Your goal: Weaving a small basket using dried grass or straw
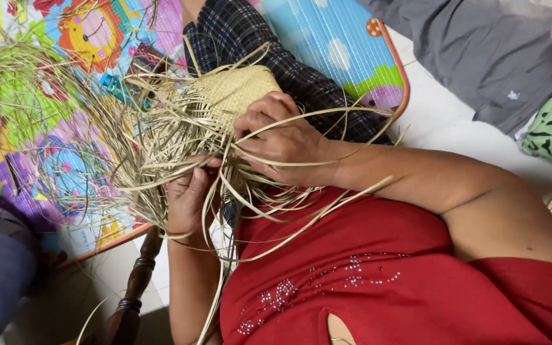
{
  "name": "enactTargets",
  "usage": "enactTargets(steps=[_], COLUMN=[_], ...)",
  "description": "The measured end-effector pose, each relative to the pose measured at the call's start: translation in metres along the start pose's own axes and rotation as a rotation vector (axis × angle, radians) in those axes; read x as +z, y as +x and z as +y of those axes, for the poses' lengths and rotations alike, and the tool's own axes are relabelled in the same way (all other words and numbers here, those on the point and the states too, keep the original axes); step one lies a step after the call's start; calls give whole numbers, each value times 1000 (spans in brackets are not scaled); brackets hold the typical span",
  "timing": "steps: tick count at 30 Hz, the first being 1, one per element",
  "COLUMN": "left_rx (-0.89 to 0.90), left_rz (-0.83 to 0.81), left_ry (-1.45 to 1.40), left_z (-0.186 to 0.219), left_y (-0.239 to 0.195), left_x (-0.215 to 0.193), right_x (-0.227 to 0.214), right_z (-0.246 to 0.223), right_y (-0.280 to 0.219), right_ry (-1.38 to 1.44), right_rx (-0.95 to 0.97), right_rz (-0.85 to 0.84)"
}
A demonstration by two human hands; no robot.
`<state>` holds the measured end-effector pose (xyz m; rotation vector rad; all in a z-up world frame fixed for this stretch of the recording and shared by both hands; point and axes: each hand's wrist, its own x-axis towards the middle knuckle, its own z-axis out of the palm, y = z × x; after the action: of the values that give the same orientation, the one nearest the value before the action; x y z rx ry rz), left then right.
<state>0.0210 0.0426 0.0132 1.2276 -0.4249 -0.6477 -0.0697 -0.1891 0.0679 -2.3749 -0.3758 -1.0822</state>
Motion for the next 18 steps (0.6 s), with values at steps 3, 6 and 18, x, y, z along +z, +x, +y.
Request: enactTargets(steps=[3, 6, 18], left_rx=[65, 120, 181], left_rz=[-32, -112, -18], left_ry=[197, 406, 634], left_z=[-6, -10, 45], left_y=[-3, -8, -6], left_x=[-5, -14, 32], right_x=[7, 4, -2], right_z=[2, 2, -2], right_y=[-6, -4, 3], right_ry=[-23, -20, 28], right_rx=[3, -9, -18], right_rz=[12, 12, 67])
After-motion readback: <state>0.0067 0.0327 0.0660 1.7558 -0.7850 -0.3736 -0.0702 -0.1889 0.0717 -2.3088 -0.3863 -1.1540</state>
